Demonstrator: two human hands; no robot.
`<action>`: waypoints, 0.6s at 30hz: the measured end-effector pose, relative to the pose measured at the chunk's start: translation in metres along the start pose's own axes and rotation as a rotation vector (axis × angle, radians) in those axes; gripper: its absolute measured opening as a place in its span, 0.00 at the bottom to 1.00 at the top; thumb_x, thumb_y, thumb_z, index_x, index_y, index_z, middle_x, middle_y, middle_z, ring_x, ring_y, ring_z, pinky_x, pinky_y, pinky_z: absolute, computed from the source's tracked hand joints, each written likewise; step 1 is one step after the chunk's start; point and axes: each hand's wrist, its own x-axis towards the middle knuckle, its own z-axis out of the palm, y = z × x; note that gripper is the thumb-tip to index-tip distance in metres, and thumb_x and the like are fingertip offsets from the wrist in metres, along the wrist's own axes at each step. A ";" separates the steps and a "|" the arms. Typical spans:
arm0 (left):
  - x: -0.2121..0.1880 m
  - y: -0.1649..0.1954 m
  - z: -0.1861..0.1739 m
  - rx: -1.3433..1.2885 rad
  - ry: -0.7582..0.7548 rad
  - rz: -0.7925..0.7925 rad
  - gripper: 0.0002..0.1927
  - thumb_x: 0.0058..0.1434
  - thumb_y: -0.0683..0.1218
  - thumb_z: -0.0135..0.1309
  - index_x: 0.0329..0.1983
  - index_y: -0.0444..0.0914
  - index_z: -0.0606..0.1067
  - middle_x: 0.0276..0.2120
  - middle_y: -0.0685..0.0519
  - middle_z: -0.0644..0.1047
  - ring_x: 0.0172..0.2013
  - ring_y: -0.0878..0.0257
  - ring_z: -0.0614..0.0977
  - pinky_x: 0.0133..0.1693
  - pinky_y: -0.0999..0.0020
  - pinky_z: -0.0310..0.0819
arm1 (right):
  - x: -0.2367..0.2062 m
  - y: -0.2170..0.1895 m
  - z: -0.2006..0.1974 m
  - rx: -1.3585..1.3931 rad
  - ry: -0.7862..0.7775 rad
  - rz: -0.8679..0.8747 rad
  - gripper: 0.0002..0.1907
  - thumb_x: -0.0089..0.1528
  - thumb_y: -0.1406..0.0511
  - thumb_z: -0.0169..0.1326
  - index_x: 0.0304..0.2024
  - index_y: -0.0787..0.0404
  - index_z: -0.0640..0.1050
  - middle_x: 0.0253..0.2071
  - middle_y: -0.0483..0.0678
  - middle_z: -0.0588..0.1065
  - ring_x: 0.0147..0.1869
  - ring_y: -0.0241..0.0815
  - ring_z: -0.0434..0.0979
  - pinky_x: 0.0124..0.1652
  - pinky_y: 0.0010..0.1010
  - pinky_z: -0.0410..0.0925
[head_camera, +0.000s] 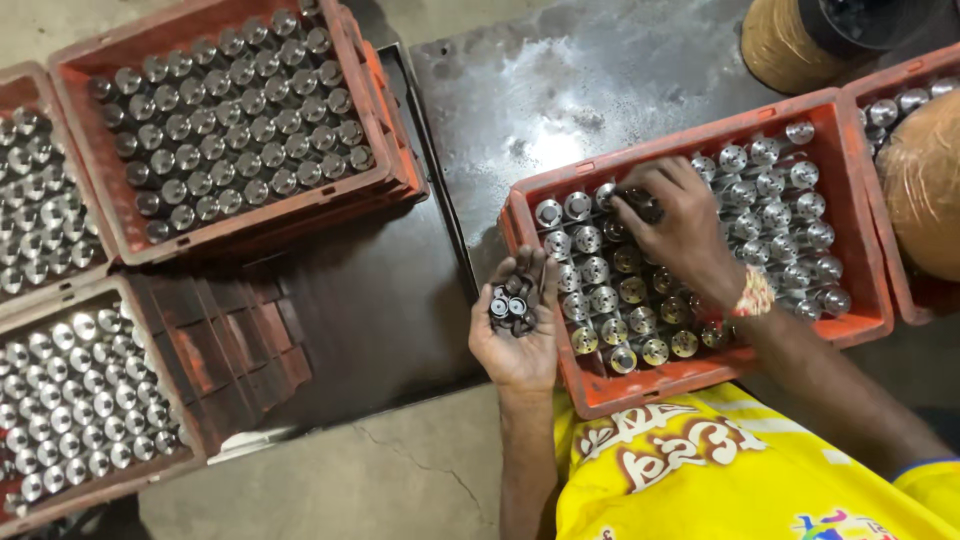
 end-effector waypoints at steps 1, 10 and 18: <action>0.003 0.001 -0.001 -0.003 0.013 -0.011 0.20 0.71 0.45 0.42 0.56 0.26 0.74 0.57 0.36 0.76 0.62 0.44 0.76 0.69 0.44 0.63 | 0.004 0.006 0.000 -0.041 -0.029 0.007 0.11 0.58 0.71 0.68 0.41 0.64 0.80 0.45 0.53 0.79 0.51 0.52 0.77 0.50 0.40 0.72; 0.018 0.006 -0.013 -0.023 0.090 -0.017 0.18 0.72 0.45 0.44 0.54 0.27 0.76 0.54 0.36 0.78 0.57 0.45 0.79 0.67 0.45 0.67 | -0.025 0.002 0.012 -0.317 -0.153 -0.137 0.33 0.41 0.69 0.66 0.51 0.64 0.80 0.56 0.55 0.75 0.61 0.57 0.73 0.56 0.49 0.68; 0.005 0.003 0.011 -0.043 0.008 -0.028 0.20 0.72 0.46 0.44 0.58 0.27 0.73 0.58 0.36 0.76 0.61 0.45 0.77 0.69 0.46 0.66 | -0.033 0.000 0.011 -0.397 -0.118 -0.093 0.29 0.52 0.63 0.69 0.57 0.58 0.80 0.55 0.53 0.75 0.56 0.52 0.71 0.54 0.46 0.67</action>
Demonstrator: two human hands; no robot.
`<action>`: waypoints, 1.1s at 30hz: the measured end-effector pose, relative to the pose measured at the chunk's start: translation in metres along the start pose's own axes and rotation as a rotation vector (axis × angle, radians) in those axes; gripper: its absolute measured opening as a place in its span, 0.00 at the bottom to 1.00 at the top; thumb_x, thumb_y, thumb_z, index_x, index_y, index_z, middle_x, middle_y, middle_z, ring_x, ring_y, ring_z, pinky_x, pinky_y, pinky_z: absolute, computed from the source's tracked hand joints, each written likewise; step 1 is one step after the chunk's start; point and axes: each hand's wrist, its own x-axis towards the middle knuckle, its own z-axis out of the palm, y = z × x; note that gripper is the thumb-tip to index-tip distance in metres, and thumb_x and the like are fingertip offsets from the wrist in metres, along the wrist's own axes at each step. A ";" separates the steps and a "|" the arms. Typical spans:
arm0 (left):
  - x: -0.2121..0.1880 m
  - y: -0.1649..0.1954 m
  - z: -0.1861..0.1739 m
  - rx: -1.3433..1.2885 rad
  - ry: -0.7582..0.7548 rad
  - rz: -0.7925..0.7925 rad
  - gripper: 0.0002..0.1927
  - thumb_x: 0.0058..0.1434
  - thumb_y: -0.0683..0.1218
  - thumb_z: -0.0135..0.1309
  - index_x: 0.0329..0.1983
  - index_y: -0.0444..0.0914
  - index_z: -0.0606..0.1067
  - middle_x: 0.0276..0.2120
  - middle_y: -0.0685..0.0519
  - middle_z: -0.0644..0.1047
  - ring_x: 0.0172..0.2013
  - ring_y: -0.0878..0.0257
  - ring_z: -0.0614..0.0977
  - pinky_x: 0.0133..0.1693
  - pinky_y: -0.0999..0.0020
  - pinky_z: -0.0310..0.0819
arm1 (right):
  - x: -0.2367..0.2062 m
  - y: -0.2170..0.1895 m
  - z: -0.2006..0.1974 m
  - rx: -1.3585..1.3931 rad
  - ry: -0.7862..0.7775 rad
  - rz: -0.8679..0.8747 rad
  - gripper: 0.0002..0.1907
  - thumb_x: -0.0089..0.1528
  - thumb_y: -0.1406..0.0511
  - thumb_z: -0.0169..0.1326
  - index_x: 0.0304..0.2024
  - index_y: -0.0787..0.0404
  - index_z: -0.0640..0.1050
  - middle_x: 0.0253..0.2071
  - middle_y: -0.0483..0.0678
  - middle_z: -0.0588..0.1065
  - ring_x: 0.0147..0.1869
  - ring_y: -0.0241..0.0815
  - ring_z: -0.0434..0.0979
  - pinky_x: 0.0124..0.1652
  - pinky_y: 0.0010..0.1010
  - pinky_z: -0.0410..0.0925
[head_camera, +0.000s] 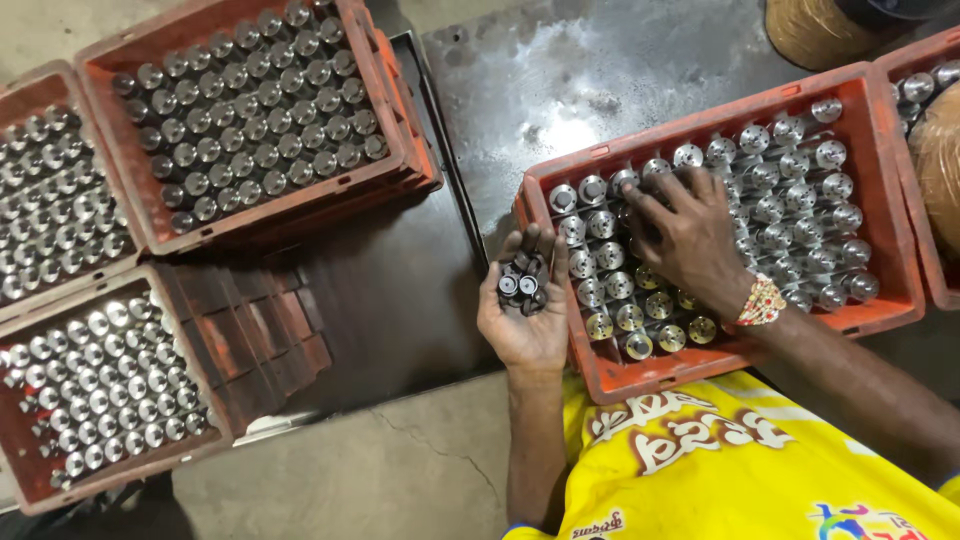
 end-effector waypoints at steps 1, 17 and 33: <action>-0.002 -0.001 0.003 0.001 -0.009 0.001 0.21 0.72 0.46 0.43 0.59 0.27 0.73 0.58 0.36 0.76 0.61 0.45 0.76 0.69 0.46 0.65 | 0.001 -0.003 -0.006 -0.003 0.006 0.003 0.29 0.51 0.63 0.69 0.56 0.57 0.81 0.53 0.53 0.76 0.54 0.52 0.71 0.52 0.46 0.67; -0.017 -0.035 -0.004 0.209 0.041 0.004 0.22 0.72 0.48 0.40 0.56 0.27 0.75 0.55 0.35 0.77 0.57 0.44 0.77 0.62 0.50 0.69 | -0.005 -0.061 -0.064 0.853 0.027 -0.090 0.12 0.58 0.70 0.65 0.43 0.61 0.79 0.47 0.51 0.79 0.49 0.48 0.83 0.46 0.34 0.76; 0.012 -0.031 0.004 0.065 0.026 -0.040 0.18 0.72 0.45 0.44 0.53 0.25 0.75 0.54 0.35 0.77 0.59 0.42 0.77 0.70 0.44 0.64 | 0.009 0.031 -0.017 0.108 0.121 0.002 0.14 0.57 0.66 0.67 0.44 0.64 0.84 0.48 0.53 0.79 0.53 0.54 0.74 0.51 0.43 0.70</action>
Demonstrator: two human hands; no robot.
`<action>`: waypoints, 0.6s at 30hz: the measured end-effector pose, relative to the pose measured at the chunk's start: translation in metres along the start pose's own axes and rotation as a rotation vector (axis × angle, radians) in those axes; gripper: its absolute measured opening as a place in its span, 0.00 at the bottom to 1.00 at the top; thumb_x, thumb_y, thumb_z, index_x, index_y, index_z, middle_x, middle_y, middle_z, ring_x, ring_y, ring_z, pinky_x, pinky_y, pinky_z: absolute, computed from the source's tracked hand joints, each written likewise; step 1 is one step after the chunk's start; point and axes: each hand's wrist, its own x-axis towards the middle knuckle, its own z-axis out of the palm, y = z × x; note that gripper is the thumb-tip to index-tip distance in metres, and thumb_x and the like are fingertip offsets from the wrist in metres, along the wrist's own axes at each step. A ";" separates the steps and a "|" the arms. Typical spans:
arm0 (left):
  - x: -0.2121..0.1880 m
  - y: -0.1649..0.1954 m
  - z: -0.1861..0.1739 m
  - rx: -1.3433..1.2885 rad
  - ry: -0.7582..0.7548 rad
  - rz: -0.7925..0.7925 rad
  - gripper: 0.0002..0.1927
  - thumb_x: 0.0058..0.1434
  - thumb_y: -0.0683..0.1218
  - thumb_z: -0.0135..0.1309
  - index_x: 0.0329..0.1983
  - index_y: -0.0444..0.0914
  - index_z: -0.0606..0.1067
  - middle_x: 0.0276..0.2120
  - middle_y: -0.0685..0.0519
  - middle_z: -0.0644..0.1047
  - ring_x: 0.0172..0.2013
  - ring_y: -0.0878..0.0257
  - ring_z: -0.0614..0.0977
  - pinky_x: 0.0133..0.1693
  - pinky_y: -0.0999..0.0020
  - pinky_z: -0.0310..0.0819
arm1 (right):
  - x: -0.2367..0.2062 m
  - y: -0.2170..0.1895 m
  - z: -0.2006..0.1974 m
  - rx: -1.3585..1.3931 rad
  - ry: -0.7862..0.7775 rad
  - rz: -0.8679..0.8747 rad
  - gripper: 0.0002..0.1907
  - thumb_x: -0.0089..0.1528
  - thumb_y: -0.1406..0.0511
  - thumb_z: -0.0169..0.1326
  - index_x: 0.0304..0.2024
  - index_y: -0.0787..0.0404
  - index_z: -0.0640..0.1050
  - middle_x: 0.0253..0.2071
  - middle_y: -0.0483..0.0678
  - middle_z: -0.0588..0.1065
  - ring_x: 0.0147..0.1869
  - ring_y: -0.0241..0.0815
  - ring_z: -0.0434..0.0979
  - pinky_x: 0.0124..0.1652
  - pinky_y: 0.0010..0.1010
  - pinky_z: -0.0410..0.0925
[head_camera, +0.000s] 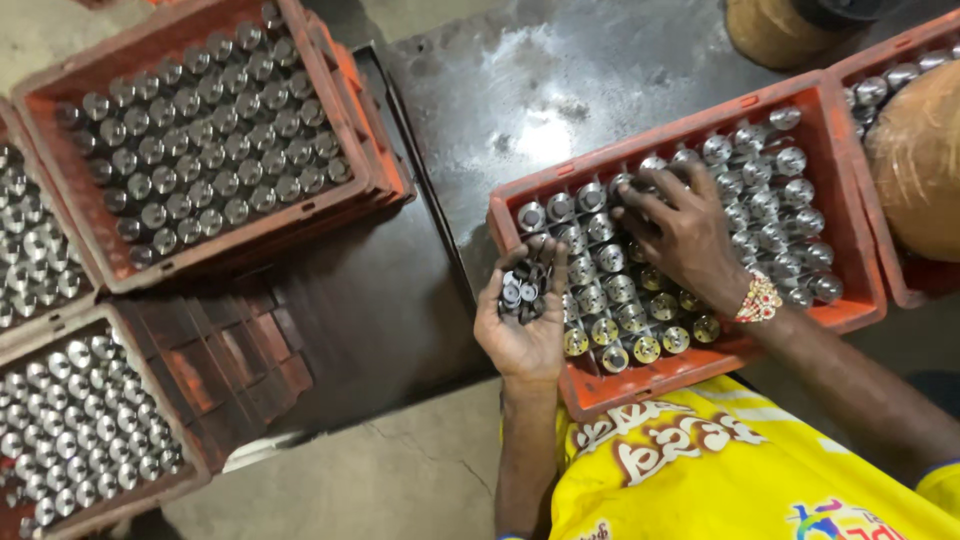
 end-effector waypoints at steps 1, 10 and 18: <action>0.000 0.000 0.001 0.001 -0.005 0.005 0.18 0.72 0.45 0.44 0.54 0.25 0.75 0.54 0.35 0.77 0.60 0.42 0.77 0.70 0.44 0.64 | 0.002 -0.005 -0.005 -0.055 0.008 -0.004 0.14 0.57 0.66 0.66 0.45 0.64 0.84 0.49 0.54 0.79 0.54 0.55 0.73 0.52 0.44 0.70; -0.009 -0.016 0.011 0.073 0.003 -0.036 0.24 0.71 0.47 0.41 0.63 0.25 0.70 0.59 0.36 0.75 0.62 0.43 0.75 0.69 0.47 0.64 | -0.007 -0.063 -0.037 0.678 -0.183 -0.084 0.15 0.54 0.67 0.66 0.44 0.60 0.83 0.41 0.49 0.77 0.42 0.47 0.78 0.41 0.37 0.72; -0.009 -0.020 0.004 0.068 -0.015 -0.042 0.23 0.72 0.47 0.41 0.60 0.24 0.72 0.57 0.35 0.76 0.61 0.42 0.76 0.68 0.46 0.65 | -0.015 -0.062 -0.048 0.660 -0.118 -0.022 0.11 0.56 0.73 0.64 0.41 0.61 0.80 0.46 0.51 0.80 0.45 0.45 0.83 0.42 0.32 0.77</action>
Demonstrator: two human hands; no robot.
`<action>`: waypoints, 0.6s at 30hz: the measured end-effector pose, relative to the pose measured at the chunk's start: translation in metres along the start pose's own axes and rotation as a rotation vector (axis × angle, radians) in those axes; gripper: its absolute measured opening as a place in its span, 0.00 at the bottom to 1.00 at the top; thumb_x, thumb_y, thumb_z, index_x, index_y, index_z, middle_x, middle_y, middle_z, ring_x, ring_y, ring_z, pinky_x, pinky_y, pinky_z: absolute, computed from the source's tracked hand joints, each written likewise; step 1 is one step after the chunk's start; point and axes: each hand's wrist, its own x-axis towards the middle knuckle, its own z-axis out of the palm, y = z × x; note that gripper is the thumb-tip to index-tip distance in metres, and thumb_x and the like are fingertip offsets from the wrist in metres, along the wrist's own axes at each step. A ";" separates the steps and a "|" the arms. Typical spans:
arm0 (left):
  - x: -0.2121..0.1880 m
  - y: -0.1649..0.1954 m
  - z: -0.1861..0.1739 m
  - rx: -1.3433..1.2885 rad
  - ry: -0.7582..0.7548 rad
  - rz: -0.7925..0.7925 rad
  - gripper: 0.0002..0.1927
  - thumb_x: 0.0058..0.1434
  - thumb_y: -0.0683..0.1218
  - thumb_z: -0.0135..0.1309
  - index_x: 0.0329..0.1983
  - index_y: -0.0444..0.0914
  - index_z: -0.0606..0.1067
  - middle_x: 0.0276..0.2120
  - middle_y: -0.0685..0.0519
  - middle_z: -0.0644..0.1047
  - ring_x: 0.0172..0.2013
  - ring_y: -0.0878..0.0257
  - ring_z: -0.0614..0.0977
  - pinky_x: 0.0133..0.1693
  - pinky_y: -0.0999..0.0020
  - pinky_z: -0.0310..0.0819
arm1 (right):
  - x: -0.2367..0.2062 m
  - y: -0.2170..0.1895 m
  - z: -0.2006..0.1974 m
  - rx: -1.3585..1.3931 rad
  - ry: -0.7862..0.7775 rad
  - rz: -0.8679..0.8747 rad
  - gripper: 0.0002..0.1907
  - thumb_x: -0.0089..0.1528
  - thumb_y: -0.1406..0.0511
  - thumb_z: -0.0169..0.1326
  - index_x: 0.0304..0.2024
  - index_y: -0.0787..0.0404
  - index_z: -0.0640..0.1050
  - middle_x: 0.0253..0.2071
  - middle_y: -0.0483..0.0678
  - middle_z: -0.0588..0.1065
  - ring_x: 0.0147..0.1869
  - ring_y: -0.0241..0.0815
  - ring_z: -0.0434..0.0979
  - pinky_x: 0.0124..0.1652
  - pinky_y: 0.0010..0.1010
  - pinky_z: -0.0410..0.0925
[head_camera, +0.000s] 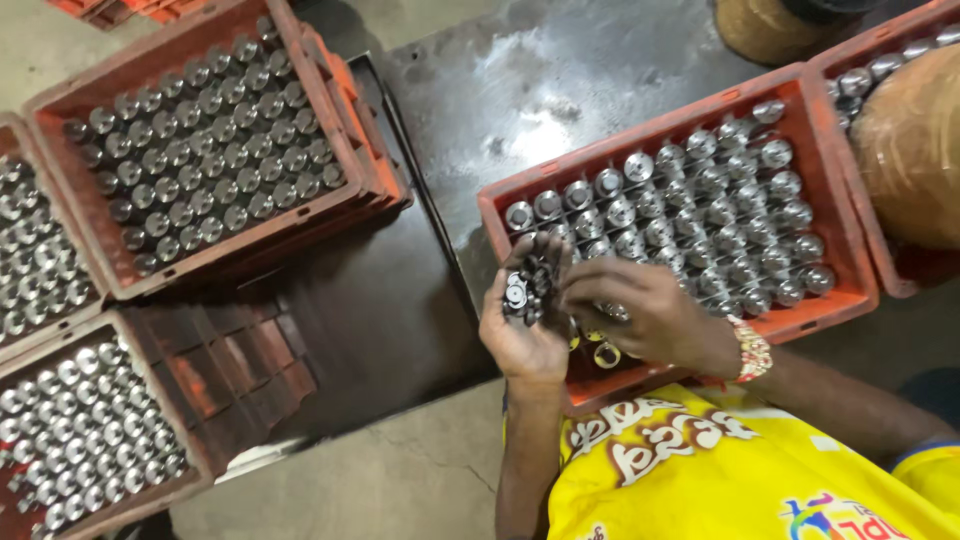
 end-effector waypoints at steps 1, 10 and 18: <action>0.001 0.000 0.000 -0.031 0.014 -0.003 0.23 0.71 0.47 0.42 0.59 0.24 0.72 0.56 0.34 0.76 0.60 0.42 0.76 0.69 0.46 0.65 | -0.002 0.003 -0.008 -0.003 0.035 0.049 0.10 0.57 0.73 0.64 0.40 0.61 0.80 0.47 0.51 0.81 0.45 0.43 0.85 0.41 0.28 0.78; 0.005 -0.004 0.004 -0.100 0.064 -0.066 0.19 0.70 0.44 0.44 0.55 0.24 0.73 0.55 0.33 0.76 0.59 0.41 0.77 0.68 0.44 0.67 | 0.017 0.115 -0.039 -0.400 0.184 0.245 0.13 0.57 0.68 0.71 0.40 0.63 0.81 0.41 0.50 0.79 0.46 0.47 0.78 0.46 0.40 0.72; 0.007 0.004 0.009 -0.090 0.015 -0.016 0.21 0.71 0.44 0.43 0.59 0.23 0.71 0.56 0.34 0.76 0.60 0.42 0.76 0.69 0.44 0.65 | 0.006 0.070 -0.027 -0.830 0.043 0.124 0.18 0.45 0.63 0.65 0.39 0.59 0.85 0.47 0.54 0.76 0.52 0.51 0.71 0.49 0.42 0.67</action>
